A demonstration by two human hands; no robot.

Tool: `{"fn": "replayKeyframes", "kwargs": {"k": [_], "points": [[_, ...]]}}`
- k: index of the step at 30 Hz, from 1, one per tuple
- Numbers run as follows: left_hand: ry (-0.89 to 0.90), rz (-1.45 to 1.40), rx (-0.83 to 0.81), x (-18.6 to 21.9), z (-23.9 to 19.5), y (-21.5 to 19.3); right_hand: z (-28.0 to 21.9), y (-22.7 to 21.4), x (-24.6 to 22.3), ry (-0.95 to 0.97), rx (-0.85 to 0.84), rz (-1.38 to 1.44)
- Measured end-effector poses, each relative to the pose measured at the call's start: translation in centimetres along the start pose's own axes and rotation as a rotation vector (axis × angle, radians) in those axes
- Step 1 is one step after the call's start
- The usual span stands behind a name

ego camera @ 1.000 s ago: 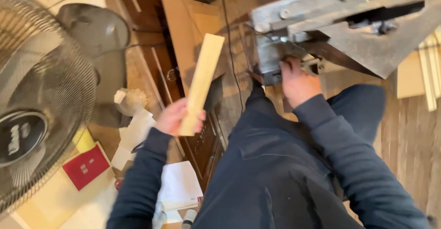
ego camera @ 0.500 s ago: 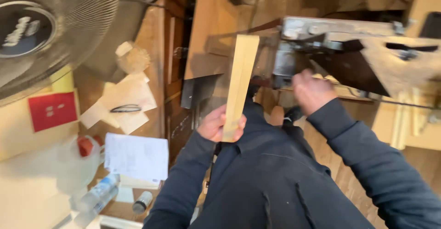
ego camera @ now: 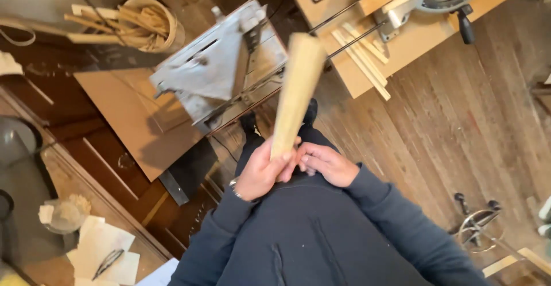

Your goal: Cutting wooden molding strips to size using a manual miter chopper in an art framing workshop.

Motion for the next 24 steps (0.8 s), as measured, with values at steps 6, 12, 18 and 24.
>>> {"fn": "replayKeyframes", "kwargs": {"k": [6, 12, 18, 24], "points": [[0.215, -0.578, 0.264, -0.8, 7.2, 1.2, -2.8, -3.5, -5.2, -0.172, 0.324, -0.406], [0.238, -0.305, 0.375, 0.9, 9.6, 0.8, -4.2, -9.7, -8.2, -0.342, 0.476, -0.847], [0.199, -0.294, 0.61, -1.2, 6.4, -1.6, -2.0, -26.1, -2.8, -0.144, 0.713, -0.851], [0.012, -0.221, 0.696, -4.1, 5.4, -0.2, 2.2, -34.9, -0.7, 0.017, 0.654, -1.067]]}}
Point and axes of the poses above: each hand's wrist, its own z-axis towards the middle knuckle, its own y-axis out of the palm, x = y × z, the point moved 10 cm from there along z, towards the middle knuckle, and after that the axes turned 2 degrees about -y, right-handed, at the moved point
